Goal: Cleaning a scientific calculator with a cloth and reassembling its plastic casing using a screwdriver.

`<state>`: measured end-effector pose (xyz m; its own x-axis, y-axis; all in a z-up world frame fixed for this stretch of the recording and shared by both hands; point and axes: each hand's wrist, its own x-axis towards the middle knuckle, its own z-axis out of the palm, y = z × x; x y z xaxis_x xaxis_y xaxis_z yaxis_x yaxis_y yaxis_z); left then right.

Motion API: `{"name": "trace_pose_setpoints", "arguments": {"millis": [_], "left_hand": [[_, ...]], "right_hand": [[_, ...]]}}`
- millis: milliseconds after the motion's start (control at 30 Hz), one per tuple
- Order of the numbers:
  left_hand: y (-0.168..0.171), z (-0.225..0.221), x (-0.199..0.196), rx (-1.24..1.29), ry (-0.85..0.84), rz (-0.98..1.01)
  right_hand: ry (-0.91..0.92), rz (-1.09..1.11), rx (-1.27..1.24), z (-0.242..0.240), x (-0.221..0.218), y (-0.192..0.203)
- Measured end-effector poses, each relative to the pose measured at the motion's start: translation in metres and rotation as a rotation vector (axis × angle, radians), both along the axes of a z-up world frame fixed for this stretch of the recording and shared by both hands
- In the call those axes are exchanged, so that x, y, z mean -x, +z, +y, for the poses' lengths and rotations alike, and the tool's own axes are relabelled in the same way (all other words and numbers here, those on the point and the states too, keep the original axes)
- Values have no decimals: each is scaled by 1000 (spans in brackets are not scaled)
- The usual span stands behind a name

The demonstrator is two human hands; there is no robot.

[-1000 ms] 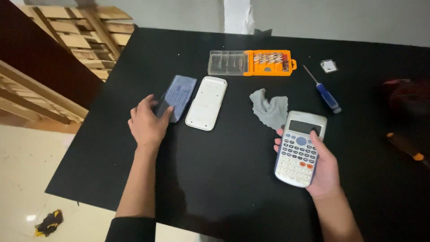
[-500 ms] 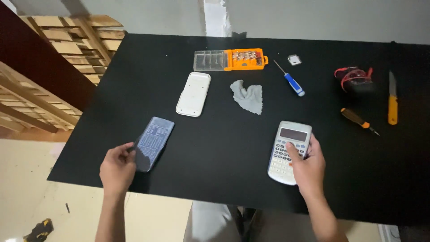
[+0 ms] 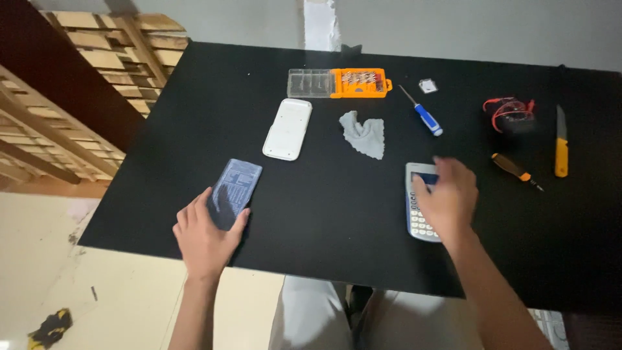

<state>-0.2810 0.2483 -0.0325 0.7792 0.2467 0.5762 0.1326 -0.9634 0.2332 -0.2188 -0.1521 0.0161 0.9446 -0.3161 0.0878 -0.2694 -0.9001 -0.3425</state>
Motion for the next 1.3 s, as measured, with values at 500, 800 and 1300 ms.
{"name": "trace_pose_setpoints", "arguments": {"millis": [500,800,1300], "left_hand": [[56,-32,20,676,6,613],[22,-143,63,1331,-550,497],[42,-217,155,2612,-754,787]], "right_hand": [[713,-385,87,95,-42,-74],[509,-703,-511,58,104,28],[729,-632,-133,11,171,60]]}}
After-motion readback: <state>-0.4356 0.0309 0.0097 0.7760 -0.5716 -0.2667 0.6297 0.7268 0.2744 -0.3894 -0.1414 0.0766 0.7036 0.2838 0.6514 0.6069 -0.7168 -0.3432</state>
